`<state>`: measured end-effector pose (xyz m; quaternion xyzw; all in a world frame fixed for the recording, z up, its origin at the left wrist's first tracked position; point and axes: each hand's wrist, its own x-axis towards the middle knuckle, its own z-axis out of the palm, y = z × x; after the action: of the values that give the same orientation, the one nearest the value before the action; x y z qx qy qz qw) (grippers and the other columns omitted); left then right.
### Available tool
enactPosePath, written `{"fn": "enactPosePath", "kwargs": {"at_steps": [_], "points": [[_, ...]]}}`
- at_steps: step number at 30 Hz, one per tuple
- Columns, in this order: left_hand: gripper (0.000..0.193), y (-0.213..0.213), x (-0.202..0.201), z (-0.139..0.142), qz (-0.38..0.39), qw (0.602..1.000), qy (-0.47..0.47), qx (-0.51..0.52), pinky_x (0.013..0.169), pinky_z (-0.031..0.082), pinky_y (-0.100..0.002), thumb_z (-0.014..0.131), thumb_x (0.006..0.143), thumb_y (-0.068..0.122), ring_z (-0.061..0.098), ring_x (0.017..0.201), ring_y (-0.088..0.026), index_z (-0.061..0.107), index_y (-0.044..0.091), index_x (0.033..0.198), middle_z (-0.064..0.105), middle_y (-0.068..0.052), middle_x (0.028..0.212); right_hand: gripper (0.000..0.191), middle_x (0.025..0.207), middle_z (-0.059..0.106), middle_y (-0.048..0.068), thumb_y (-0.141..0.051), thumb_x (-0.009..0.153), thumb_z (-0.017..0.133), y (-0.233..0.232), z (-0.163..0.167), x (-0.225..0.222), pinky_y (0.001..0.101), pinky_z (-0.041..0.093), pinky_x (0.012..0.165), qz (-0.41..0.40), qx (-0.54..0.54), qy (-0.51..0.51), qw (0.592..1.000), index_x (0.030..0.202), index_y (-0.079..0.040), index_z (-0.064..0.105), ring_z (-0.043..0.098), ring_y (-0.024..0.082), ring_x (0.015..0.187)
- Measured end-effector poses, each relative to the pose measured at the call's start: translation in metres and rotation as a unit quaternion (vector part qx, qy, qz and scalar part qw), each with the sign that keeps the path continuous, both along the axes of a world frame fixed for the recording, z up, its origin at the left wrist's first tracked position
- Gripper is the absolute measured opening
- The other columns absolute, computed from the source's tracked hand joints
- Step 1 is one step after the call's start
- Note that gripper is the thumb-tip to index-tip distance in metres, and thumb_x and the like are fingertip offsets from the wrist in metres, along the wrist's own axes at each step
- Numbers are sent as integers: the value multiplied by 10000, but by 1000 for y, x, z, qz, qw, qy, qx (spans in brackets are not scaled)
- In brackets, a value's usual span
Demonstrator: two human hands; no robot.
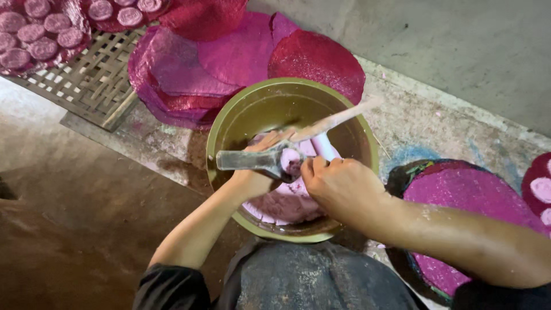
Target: The person fills a hand-held wooden extruder with pink paste from a large bowl, then squeezes the plunger to pipe spiral rosettes onto round magenta boards on the work table. They place each finished rosette with their fingers, reload the extruder with more paste, and repeat the cycle across several boards.
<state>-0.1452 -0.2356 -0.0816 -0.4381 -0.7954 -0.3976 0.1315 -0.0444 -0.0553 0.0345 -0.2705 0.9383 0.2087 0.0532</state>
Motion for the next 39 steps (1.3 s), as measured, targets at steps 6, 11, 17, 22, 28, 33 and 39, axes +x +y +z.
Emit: {"fn": "enactPosePath", "kwargs": {"at_steps": [6, 11, 17, 22, 28, 33, 39], "points": [[381, -16, -19, -6, 169, 982, -2, -85, 955, 576, -469, 733, 888, 263, 684, 1140, -281, 665, 178, 1253, 684, -81, 1297, 454, 1117, 728, 102, -139, 895, 629, 45, 29, 18, 426, 587, 613, -182, -198, -5, 963, 1349, -132, 628, 744, 324, 792], [532, -3, -18, -14, 254, 967, -4, 15, 801, 585, -462, 782, 835, 251, 666, 1124, -337, 630, 69, 1311, 657, -181, 1294, 513, 1186, 715, 209, -29, 950, 586, 12, -45, -4, 390, 602, 833, -121, -550, 41, 825, 1461, -58, 557, 763, 321, 974], [495, -16, -31, -12, 237, 967, 94, 24, 886, 590, -461, 780, 871, 265, 667, 1188, -359, 632, 111, 1317, 580, -253, 1470, 409, 1044, 771, 198, -87, 1011, 599, 33, -115, 17, 354, 572, 815, -212, -620, -97, 749, 1418, -58, 611, 732, 220, 893], [504, -6, -24, 4, 249, 958, 142, -9, 744, 588, -397, 820, 747, 263, 654, 1025, -376, 639, 32, 1156, 493, -363, 1494, 410, 1022, 696, 172, -109, 1040, 586, 35, -117, -5, 311, 506, 772, -259, -637, -71, 723, 1442, -35, 566, 563, 120, 861], [756, -22, -51, 17, 327, 936, -116, -57, 626, 553, -388, 700, 895, 142, 619, 809, -257, 425, -12, 1583, 613, -178, 1294, 493, 1045, 709, 192, -104, 1051, 522, 7, -125, 13, 341, 530, 856, -273, -600, -167, 733, 1543, -106, 484, 612, 261, 916], [415, -32, -42, 8, 110, 898, -320, 282, 815, 569, -316, 655, 795, 46, 643, 1010, -203, 634, 15, 1208, 667, -111, 1074, 658, 1560, 441, 219, -199, 1033, 548, 22, -117, 1, 433, 290, 1177, -90, -594, -234, 764, 1632, -110, 291, 420, 299, 1422], [275, 55, 80, -24, -202, 616, -713, 269, 643, 554, -381, 730, 792, 20, 663, 820, -271, 666, -71, 1043, 679, -195, 970, 893, 1620, 301, 190, -544, 1051, 589, 76, -95, 20, 539, 445, 1150, 52, -942, -145, 298, 1680, -168, 79, 403, 289, 1460]]}}
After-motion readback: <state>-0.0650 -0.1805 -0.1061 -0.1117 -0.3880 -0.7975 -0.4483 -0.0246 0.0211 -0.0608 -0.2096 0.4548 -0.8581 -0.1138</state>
